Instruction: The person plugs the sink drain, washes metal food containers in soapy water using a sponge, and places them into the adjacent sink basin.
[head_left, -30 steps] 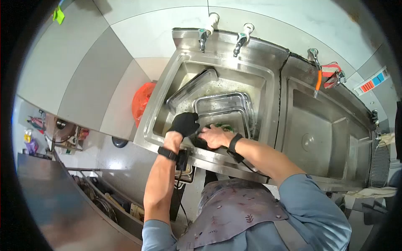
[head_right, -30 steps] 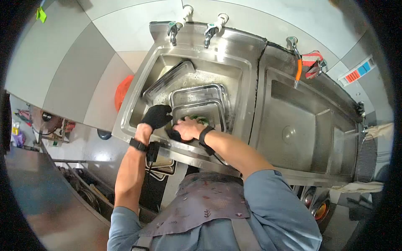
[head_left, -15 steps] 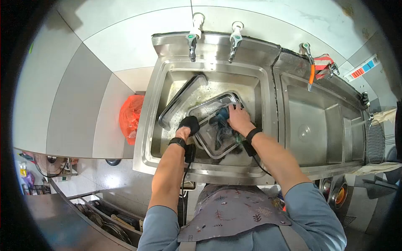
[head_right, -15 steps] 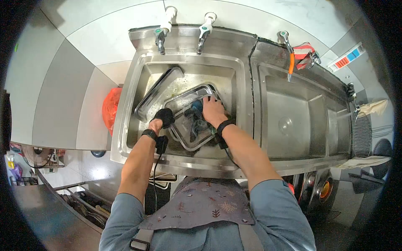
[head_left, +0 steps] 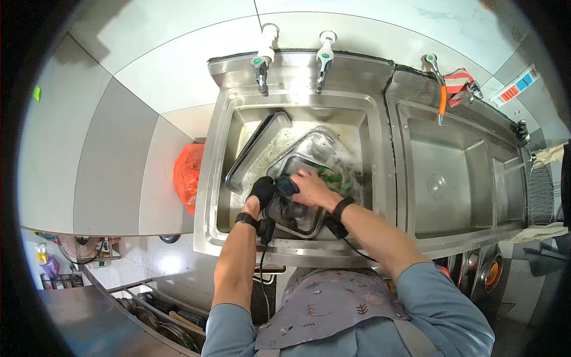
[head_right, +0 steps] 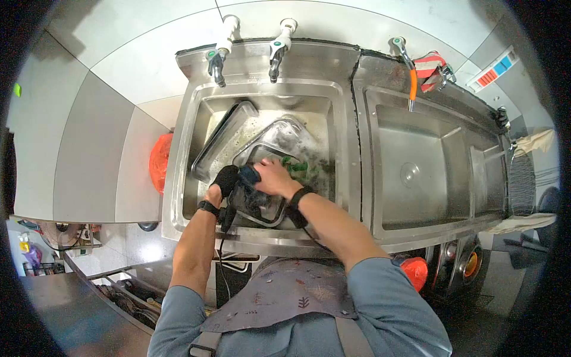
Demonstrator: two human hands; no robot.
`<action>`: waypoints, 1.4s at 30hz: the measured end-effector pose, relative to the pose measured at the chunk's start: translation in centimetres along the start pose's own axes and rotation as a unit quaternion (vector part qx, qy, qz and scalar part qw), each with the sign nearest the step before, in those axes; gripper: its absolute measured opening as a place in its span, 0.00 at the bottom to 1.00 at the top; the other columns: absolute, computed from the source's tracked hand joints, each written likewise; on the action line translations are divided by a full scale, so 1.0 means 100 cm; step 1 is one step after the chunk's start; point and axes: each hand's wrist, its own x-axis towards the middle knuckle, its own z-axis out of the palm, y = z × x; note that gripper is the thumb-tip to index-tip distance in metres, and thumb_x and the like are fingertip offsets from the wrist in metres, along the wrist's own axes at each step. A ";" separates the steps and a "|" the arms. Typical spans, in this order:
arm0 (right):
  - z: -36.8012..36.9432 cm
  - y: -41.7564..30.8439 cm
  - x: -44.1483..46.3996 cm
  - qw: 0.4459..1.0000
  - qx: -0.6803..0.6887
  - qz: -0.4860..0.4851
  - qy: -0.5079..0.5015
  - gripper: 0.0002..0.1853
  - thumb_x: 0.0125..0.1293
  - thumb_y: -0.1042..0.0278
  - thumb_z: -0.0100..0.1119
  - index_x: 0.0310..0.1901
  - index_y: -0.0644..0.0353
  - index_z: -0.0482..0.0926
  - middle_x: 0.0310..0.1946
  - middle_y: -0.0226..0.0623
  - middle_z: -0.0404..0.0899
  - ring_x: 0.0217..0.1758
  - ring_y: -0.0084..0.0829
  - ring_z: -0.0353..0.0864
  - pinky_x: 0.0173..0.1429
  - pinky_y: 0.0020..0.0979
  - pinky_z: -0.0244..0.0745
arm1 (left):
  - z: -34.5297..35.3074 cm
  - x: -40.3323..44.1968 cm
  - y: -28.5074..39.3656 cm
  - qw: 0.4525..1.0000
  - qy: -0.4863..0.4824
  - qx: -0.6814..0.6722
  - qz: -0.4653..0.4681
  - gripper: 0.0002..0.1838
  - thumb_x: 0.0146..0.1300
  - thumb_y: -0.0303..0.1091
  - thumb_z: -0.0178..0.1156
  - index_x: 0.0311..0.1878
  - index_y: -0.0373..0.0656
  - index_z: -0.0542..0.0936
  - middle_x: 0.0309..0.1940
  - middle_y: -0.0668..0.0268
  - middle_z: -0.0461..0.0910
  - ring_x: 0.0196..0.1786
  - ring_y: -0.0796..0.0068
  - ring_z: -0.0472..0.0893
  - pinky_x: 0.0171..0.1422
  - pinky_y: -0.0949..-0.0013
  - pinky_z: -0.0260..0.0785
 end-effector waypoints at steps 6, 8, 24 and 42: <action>-0.053 0.017 -0.012 0.963 -0.148 0.052 -0.218 0.26 0.55 0.62 0.70 0.57 0.57 0.81 0.59 0.50 0.75 0.63 0.56 0.74 0.65 0.50 0.75 | -0.037 -0.013 0.042 0.993 -0.035 -0.090 -0.066 0.41 0.46 0.45 0.72 0.65 0.37 0.77 0.64 0.43 0.76 0.67 0.46 0.74 0.73 0.58 0.65; -0.063 0.030 0.002 0.964 -0.177 0.098 -0.173 0.22 0.56 0.68 0.66 0.54 0.61 0.81 0.56 0.53 0.77 0.55 0.57 0.81 0.58 0.49 0.79 | -0.032 -0.011 0.045 0.996 -0.032 -0.067 -0.057 0.42 0.46 0.45 0.72 0.66 0.37 0.76 0.65 0.43 0.75 0.69 0.46 0.73 0.74 0.58 0.64; -0.029 0.008 0.013 0.990 -0.017 -0.120 -0.075 0.25 0.51 0.75 0.61 0.55 0.60 0.81 0.50 0.46 0.78 0.57 0.53 0.75 0.64 0.48 0.71 | -0.027 -0.015 0.057 0.982 0.078 -0.173 -0.005 0.19 0.50 0.31 0.64 0.47 0.36 0.82 0.44 0.42 0.83 0.52 0.40 0.80 0.55 0.51 0.74; -0.155 0.034 -0.015 0.971 0.220 0.097 -0.010 0.25 0.62 0.55 0.68 0.53 0.68 0.80 0.38 0.54 0.87 0.34 0.41 0.88 0.40 0.37 0.82 | -0.106 -0.012 0.083 0.906 0.239 -0.348 0.034 0.05 0.57 0.25 0.63 0.37 0.36 0.79 0.28 0.61 0.80 0.35 0.68 0.76 0.44 0.62 0.69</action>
